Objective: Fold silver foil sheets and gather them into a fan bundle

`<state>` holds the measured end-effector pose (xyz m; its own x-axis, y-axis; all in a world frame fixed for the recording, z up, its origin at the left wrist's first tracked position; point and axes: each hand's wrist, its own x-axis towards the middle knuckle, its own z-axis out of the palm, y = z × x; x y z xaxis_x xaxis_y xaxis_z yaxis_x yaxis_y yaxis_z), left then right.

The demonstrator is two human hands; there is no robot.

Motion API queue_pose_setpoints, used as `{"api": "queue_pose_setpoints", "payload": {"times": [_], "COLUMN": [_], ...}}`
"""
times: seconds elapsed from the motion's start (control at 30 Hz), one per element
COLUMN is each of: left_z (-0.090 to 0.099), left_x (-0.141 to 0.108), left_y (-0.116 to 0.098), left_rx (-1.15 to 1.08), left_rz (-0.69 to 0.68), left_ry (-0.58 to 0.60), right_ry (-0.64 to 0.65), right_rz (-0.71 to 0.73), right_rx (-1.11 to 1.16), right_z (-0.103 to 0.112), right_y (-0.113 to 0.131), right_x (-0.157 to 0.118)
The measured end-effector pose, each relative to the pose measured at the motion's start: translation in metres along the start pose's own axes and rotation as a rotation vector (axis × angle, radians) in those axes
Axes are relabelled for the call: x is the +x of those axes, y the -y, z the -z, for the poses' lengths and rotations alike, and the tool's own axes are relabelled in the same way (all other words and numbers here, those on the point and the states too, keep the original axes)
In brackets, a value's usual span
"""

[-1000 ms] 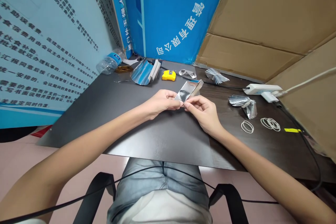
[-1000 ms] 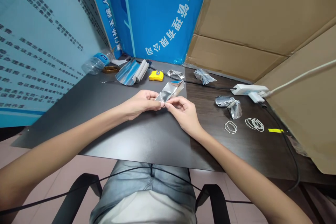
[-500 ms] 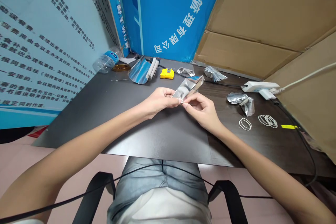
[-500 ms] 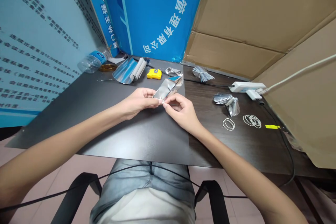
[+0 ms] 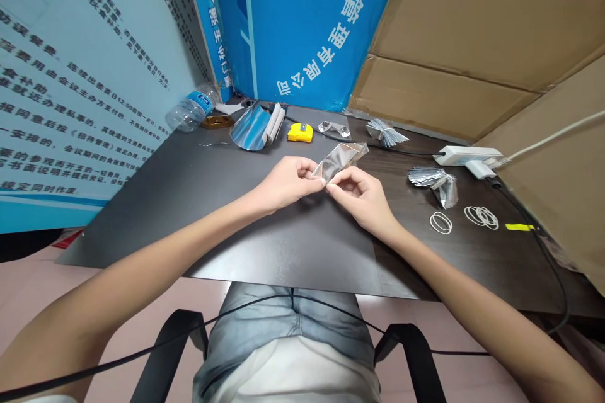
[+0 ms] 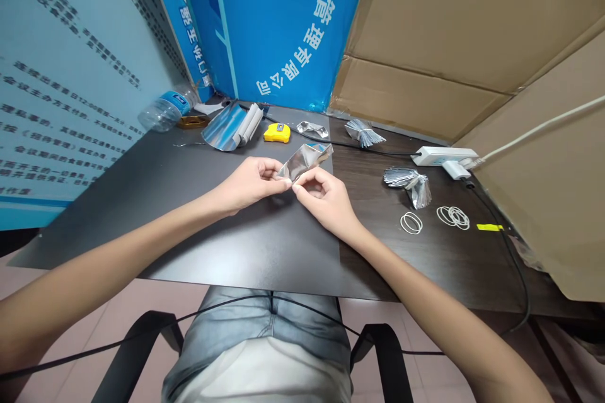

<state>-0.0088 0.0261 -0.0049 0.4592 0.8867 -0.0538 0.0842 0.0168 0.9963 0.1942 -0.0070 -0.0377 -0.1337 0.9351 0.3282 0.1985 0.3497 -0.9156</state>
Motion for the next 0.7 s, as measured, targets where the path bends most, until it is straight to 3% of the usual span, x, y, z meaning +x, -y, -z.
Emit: {"api": "queue_pose_setpoints", "payload": {"times": [0.17, 0.4, 0.7], "left_z": [0.001, 0.0048, 0.0044], "left_x": [0.0004, 0.0016, 0.0052], "left_y": [0.0021, 0.002, 0.0063], "left_rx": [-0.039, -0.077, -0.183], "left_rz": [0.012, 0.037, 0.173], "left_ry": [0.022, 0.089, 0.066], "right_ry": [-0.037, -0.055, -0.056], "right_rz": [-0.132, -0.161, -0.15], "right_rx": [0.101, 0.114, 0.062], "right_z": [-0.005, -0.005, -0.005], "right_y": [0.0001, 0.0011, 0.0085], "right_x": [-0.0015, 0.0001, -0.0015]}}
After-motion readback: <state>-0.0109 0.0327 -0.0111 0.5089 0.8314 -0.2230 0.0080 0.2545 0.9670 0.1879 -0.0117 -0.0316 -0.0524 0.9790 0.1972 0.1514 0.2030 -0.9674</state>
